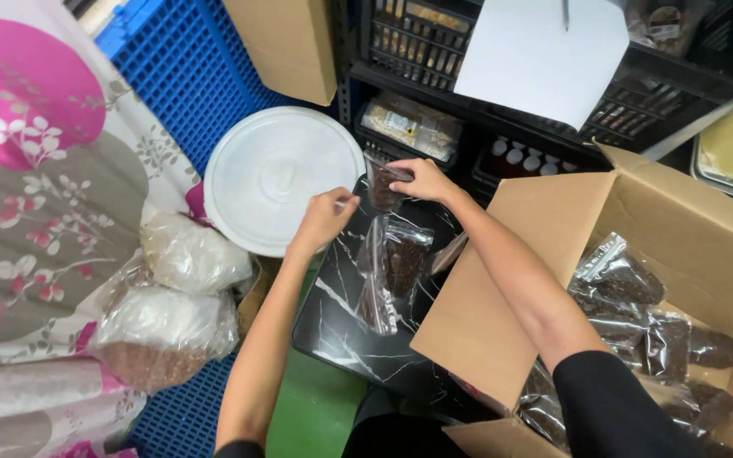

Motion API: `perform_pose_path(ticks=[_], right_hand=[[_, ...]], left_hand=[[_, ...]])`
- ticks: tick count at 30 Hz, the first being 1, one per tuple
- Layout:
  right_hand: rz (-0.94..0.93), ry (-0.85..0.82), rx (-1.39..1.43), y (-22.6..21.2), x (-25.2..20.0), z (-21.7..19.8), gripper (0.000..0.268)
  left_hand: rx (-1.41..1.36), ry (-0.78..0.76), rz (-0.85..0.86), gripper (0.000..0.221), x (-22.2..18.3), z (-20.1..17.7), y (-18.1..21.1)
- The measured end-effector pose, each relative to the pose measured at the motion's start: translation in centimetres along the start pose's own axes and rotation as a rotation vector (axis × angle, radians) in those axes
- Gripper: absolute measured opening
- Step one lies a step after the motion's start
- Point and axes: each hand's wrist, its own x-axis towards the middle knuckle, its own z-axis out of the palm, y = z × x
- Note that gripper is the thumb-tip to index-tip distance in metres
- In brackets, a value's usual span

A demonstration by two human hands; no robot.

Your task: The person transfers plastic pouches containing brown food items from a small tray into a larger cardboard box, then writes on a sheet of paper and the side of the box.

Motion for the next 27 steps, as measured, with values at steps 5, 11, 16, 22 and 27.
perform_pose_path(ticks=[5,11,16,22,27], right_hand=[[0.02,-0.158,-0.229,1.4,0.9,-2.8,0.07],[0.209,-0.392,-0.87,-1.4,-5.9,-8.1,0.058],[-0.009,-0.673,-0.72,-3.7,-11.7,-6.4,0.063],[0.048,-0.527,-0.666,-1.3,-10.9,-6.3,0.022],[0.063,-0.395,-0.576,1.8,-7.5,-6.8,0.016]], left_hand=[[0.251,-0.474,0.135,0.023,9.7,6.9,-1.5],[0.699,-0.929,0.014,0.022,15.4,16.4,-2.3],[1.057,-1.125,0.116,0.032,16.9,20.5,-5.1],[1.086,-0.887,0.355,0.022,14.4,16.6,-0.9],[0.931,-0.76,0.321,0.03,9.4,7.2,7.8]])
